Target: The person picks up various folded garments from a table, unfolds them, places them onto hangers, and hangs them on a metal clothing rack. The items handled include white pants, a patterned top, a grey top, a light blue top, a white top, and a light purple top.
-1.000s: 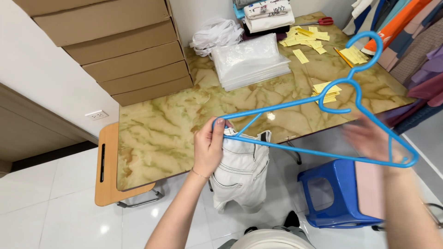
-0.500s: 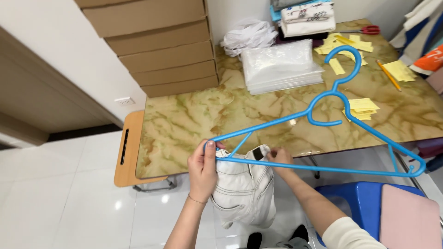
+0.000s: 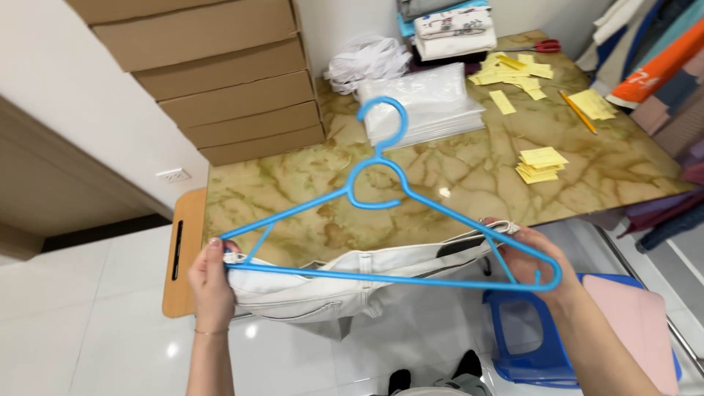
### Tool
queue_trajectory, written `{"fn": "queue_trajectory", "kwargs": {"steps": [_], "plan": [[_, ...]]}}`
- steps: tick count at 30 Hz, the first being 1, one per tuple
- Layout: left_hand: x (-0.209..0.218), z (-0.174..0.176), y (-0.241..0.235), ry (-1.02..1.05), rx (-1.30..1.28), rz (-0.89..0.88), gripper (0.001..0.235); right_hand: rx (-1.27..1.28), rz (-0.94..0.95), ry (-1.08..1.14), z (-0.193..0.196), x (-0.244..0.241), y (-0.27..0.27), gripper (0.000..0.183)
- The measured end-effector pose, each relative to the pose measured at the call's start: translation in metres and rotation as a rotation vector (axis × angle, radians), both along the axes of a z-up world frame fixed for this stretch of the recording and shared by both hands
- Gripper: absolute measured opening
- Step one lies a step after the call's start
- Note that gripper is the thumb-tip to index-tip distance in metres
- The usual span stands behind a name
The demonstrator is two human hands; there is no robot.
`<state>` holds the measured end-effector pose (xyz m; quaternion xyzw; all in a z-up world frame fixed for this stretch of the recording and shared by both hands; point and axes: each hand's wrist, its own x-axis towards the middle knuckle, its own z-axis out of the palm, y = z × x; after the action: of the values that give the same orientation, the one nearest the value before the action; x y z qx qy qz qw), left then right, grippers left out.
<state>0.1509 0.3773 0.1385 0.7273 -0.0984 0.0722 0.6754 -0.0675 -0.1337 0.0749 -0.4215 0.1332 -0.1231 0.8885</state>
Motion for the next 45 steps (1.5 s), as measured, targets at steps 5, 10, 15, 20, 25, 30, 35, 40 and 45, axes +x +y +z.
{"fn": "queue_trajectory", "kwargs": {"steps": [5,10,15,20,25,30,35,40,45], "plan": [[0.017,0.01,-0.009,-0.007,-0.054,-0.009,0.046,-0.086,0.011,-0.15,0.027,-0.036,0.003,0.048],[0.025,0.005,-0.009,-0.029,-0.033,-0.02,0.047,0.122,0.1,-0.314,0.067,-0.056,0.024,0.048],[0.027,0.002,-0.007,-0.016,-0.059,-0.015,0.048,-0.091,0.109,-0.523,0.073,-0.078,0.017,0.008],[0.021,-0.012,-0.04,0.043,-0.06,0.012,0.044,-0.322,-0.251,-0.262,0.082,-0.076,0.026,0.018],[0.011,-0.001,-0.089,-0.126,0.093,-0.065,0.034,-0.188,-0.349,-0.036,-0.033,-0.046,0.036,0.03],[-0.024,0.069,-0.109,-0.288,0.239,-0.167,0.03,-0.184,-0.24,0.393,-0.065,-0.031,0.128,0.097],[-0.039,0.088,-0.105,-0.268,0.192,-0.173,0.036,-0.292,-0.082,0.482,-0.103,0.001,0.125,0.113],[-0.06,0.107,-0.1,-0.236,0.104,-0.211,0.041,-0.402,-0.133,0.403,-0.097,0.06,0.117,0.087],[-0.078,0.128,-0.095,-0.207,0.032,-0.174,0.041,-0.405,-0.018,0.442,-0.132,0.127,0.12,0.076]]}}
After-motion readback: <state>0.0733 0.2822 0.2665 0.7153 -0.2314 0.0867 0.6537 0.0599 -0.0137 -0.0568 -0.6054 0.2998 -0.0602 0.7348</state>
